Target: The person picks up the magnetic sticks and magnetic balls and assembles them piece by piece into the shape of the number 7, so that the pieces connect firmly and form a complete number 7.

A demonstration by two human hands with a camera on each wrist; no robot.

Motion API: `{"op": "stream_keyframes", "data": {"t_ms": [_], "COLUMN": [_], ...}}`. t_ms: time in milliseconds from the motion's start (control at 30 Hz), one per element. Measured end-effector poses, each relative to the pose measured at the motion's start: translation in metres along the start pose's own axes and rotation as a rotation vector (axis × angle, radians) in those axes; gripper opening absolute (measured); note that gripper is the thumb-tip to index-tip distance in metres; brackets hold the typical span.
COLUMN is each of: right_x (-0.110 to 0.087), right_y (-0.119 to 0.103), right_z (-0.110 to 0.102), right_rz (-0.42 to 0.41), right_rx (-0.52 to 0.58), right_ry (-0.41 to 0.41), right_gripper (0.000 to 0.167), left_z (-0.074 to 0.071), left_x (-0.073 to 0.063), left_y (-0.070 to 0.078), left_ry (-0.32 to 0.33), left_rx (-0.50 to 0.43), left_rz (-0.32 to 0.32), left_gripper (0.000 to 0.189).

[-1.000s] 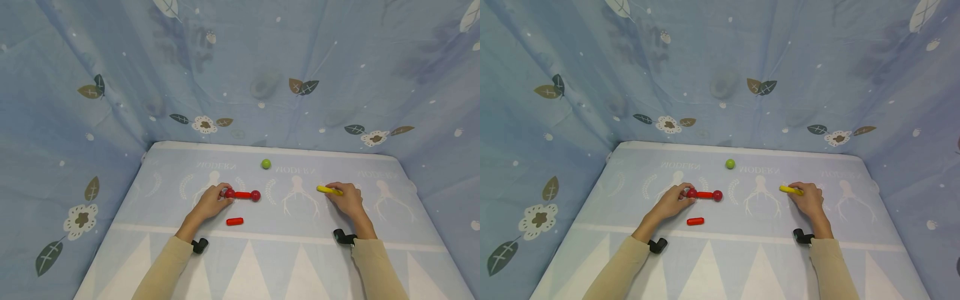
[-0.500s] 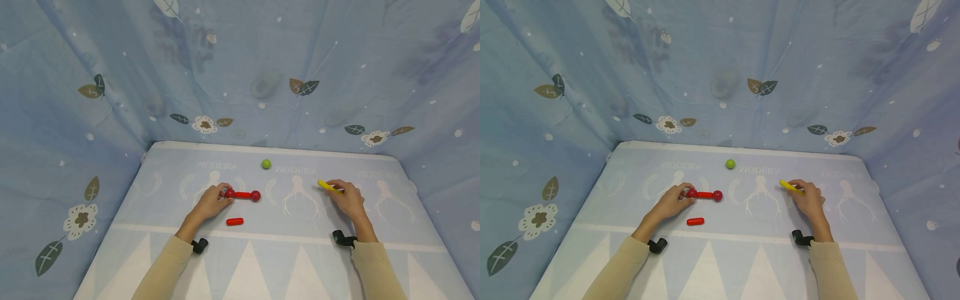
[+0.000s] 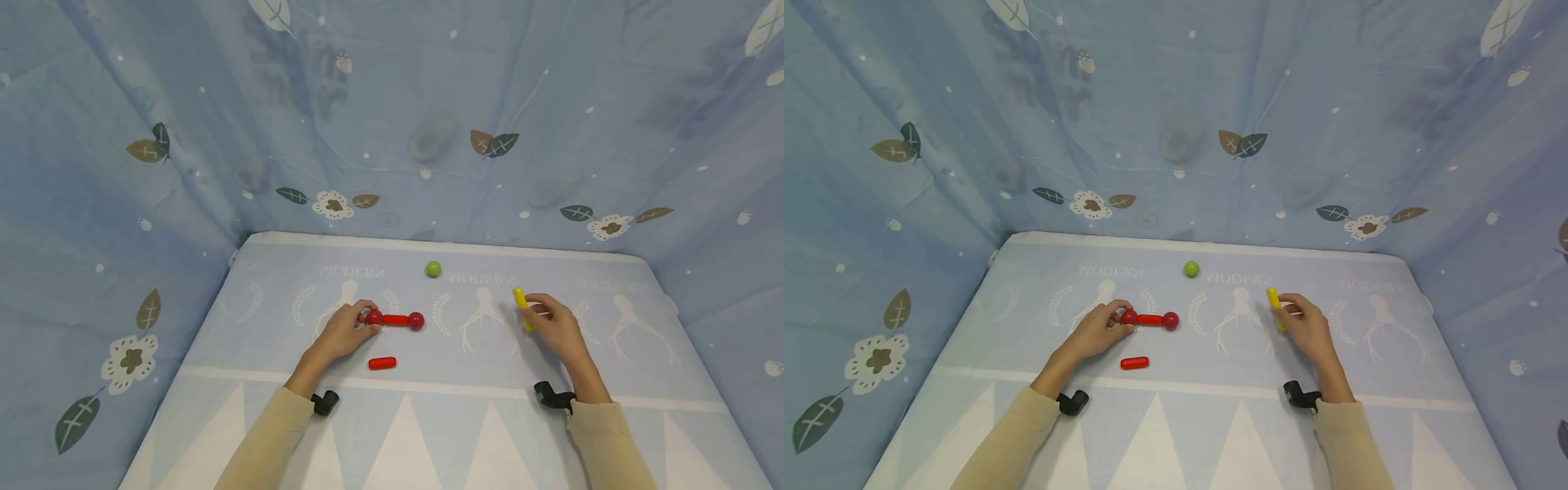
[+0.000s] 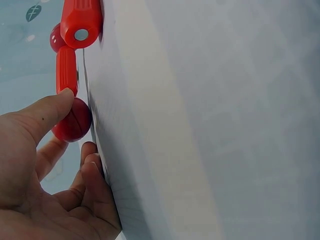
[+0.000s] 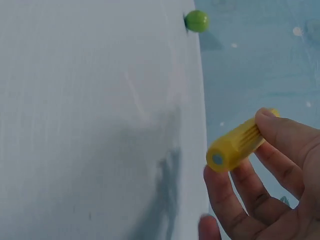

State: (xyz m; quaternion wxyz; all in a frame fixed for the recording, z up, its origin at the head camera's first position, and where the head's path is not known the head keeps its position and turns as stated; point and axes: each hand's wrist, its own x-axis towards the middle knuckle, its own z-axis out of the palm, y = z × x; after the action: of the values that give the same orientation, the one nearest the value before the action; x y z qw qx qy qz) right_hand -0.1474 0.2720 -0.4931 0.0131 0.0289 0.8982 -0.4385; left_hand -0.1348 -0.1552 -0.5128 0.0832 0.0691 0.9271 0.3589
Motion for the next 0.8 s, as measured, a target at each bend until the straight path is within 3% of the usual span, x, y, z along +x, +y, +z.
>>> {"op": "stream_keyframes", "data": {"t_ms": [400, 800], "right_x": [-0.006, -0.013], "right_y": [-0.010, -0.024], "right_z": [0.019, 0.040], "right_rz": [0.042, 0.067], "right_rx": [0.227, 0.313], "right_ry": [-0.121, -0.198], "right_gripper": [0.044, 0.046], "left_z": [0.000, 0.000], "left_x": [0.001, 0.000], "left_y": [-0.001, 0.001], "left_ry": [-0.007, -0.004], "left_rx": [-0.006, -0.008], "left_rz": [0.000, 0.005], "left_gripper": [0.042, 0.042]}}
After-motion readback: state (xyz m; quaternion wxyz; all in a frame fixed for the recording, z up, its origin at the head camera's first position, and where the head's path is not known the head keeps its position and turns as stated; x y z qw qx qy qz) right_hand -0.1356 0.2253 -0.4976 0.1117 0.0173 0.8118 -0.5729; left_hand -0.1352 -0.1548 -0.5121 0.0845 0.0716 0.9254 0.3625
